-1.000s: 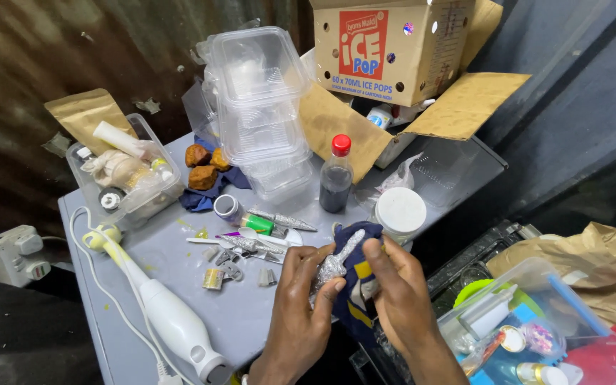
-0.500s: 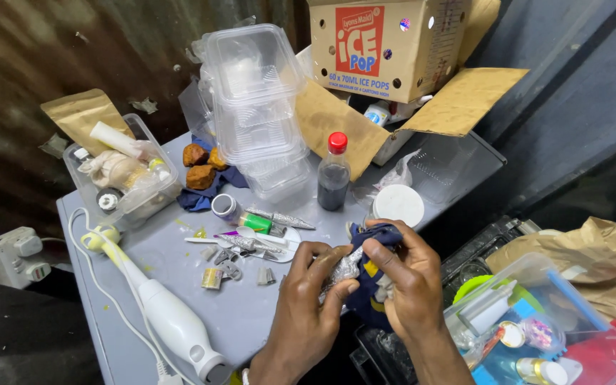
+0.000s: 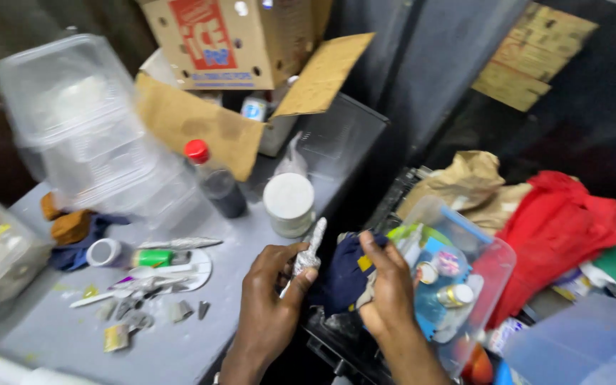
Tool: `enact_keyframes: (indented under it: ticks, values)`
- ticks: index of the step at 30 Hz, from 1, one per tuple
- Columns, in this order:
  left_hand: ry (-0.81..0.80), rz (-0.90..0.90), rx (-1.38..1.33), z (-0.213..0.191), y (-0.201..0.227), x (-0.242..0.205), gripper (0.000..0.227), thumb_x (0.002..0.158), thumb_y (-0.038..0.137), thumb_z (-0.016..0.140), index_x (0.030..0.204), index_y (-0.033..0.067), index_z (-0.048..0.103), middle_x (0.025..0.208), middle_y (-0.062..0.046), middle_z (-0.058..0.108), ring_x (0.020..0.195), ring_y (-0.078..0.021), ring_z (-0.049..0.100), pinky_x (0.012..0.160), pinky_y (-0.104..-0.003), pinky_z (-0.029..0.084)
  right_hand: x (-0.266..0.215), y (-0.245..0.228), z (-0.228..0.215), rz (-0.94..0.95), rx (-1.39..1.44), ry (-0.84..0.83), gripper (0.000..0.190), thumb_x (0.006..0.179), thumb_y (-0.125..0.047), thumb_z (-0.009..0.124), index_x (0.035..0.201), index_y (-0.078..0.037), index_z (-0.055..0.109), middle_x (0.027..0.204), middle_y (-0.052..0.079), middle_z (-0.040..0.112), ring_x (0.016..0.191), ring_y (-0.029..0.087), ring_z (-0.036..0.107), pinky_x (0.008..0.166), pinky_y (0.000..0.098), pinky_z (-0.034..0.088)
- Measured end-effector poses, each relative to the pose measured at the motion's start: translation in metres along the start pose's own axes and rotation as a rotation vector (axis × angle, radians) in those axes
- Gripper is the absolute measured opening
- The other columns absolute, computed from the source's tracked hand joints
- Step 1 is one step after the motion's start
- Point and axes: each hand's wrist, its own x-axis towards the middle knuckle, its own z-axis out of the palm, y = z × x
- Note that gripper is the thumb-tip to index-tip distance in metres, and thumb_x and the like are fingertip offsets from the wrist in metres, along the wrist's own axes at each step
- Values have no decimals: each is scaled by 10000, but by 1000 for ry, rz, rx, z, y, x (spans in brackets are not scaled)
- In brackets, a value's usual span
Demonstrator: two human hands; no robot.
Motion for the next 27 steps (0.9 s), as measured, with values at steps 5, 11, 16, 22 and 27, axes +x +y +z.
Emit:
enact_keyframes:
  ticks: [5,11,16,22,27]
  values:
    - [-287,66,11,79,14,46,414,988,290,785,1371,135,820,1230,-57,825,1010,-209,757,890,-357,587,-9,43,-49,231,251,95,263,1022,-122,682,1260,-43,760,1204,269,820,1097,412,772,978,512,611]
    - [-633,173,329,200,-4,77,342,1016,280,751,1292,84,795,1307,-194,817,1200,-437,760,958,-563,581,-15,57,-79,344,352,234,269,990,-11,655,1228,36,773,1218,301,821,1116,427,760,1016,510,598]
    - [-647,223,442,265,-39,83,272,975,247,790,1189,83,822,1180,-228,819,1096,-486,763,955,-595,580,-16,45,-91,283,365,288,334,970,12,647,1274,76,770,1272,319,816,1174,432,754,1071,503,593]
    - [-504,201,379,199,-15,77,579,1033,349,757,1520,46,682,1381,-244,757,1220,-495,730,976,-604,579,-18,45,-94,189,158,227,434,887,82,673,1305,95,789,1305,297,844,1217,402,758,1088,498,572]
    - [-374,94,-144,93,2,50,443,944,26,752,1380,77,805,1252,-71,840,1058,-169,815,940,-285,653,-37,18,-50,303,164,15,336,1007,-65,665,1312,41,760,1274,283,813,1184,395,752,1043,508,592]
